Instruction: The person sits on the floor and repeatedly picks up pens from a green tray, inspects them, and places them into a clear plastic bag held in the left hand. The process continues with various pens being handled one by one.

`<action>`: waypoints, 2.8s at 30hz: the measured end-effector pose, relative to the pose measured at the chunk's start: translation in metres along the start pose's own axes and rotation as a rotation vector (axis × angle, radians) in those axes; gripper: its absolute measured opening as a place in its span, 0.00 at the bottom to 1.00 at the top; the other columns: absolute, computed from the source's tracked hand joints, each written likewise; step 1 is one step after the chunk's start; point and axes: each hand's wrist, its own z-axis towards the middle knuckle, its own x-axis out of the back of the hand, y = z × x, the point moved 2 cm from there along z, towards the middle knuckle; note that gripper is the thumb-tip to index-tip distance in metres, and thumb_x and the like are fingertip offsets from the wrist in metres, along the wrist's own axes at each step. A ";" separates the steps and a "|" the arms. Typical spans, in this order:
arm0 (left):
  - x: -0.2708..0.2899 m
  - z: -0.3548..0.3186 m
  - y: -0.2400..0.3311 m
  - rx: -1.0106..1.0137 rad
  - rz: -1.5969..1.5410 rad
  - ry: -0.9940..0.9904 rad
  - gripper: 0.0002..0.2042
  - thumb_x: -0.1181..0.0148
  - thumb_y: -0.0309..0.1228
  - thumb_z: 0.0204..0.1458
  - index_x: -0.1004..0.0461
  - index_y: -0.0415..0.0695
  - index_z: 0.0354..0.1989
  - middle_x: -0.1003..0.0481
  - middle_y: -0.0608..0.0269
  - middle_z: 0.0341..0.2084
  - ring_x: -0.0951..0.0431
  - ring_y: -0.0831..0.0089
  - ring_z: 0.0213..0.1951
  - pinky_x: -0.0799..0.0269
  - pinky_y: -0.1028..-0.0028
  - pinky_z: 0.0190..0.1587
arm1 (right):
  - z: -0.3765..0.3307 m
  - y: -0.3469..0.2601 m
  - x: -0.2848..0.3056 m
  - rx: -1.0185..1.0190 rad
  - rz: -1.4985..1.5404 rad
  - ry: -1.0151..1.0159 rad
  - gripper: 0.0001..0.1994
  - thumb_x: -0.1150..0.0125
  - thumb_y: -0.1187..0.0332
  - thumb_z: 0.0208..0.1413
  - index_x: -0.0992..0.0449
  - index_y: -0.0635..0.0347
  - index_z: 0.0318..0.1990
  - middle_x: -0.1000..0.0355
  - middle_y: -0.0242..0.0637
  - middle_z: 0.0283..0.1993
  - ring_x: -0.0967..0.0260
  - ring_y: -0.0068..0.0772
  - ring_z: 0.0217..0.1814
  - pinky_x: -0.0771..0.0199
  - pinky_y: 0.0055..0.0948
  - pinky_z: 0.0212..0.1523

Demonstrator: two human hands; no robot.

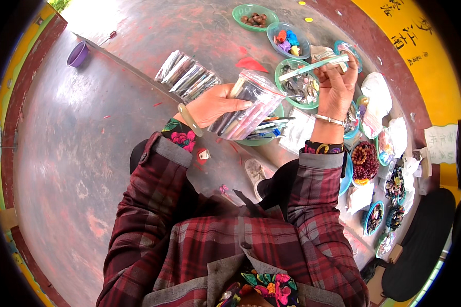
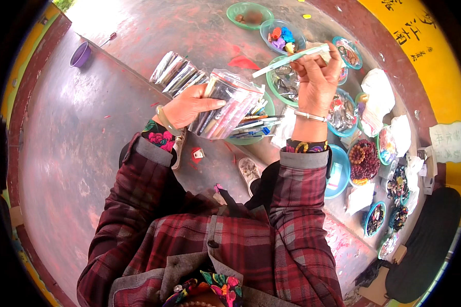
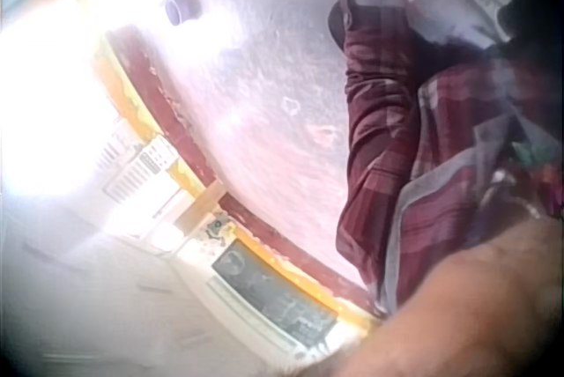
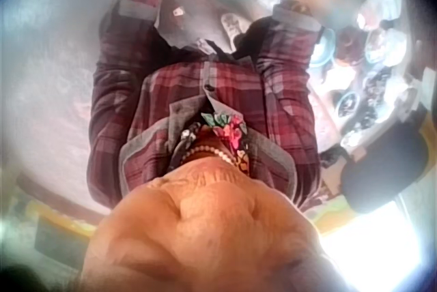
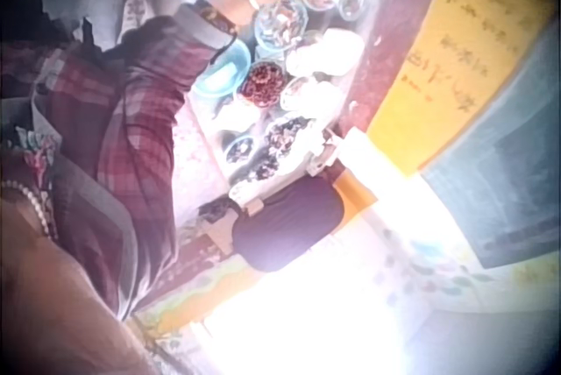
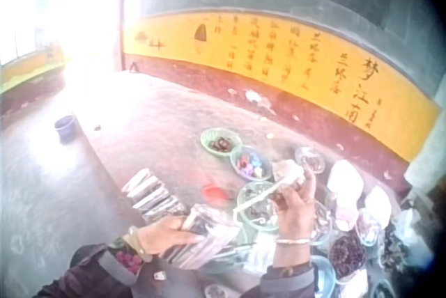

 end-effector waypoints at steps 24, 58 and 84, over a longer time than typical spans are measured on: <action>0.000 -0.004 0.001 0.052 -0.049 -0.047 0.16 0.47 0.29 0.56 0.33 0.34 0.50 0.28 0.65 0.41 0.29 0.79 0.42 0.34 0.76 0.48 | -0.011 0.021 -0.019 -0.239 -0.130 -0.178 0.26 0.45 0.83 0.50 0.41 0.58 0.57 0.27 0.39 0.36 0.28 0.29 0.36 0.24 0.24 0.36; 0.004 0.002 -0.004 -0.030 -0.144 0.030 0.15 0.50 0.27 0.57 0.34 0.35 0.52 0.28 0.63 0.44 0.29 0.77 0.46 0.35 0.74 0.51 | -0.022 0.055 -0.025 -0.351 -0.253 -0.195 0.17 0.39 0.81 0.47 0.28 0.63 0.47 0.27 0.31 0.33 0.30 0.22 0.36 0.30 0.21 0.40; 0.006 -0.001 -0.005 0.051 -0.222 0.012 0.16 0.50 0.29 0.58 0.35 0.34 0.52 0.29 0.61 0.45 0.29 0.75 0.45 0.32 0.73 0.49 | -0.022 0.052 -0.023 -0.421 -0.219 -0.281 0.14 0.39 0.84 0.44 0.26 0.63 0.42 0.27 0.30 0.34 0.30 0.20 0.38 0.30 0.20 0.42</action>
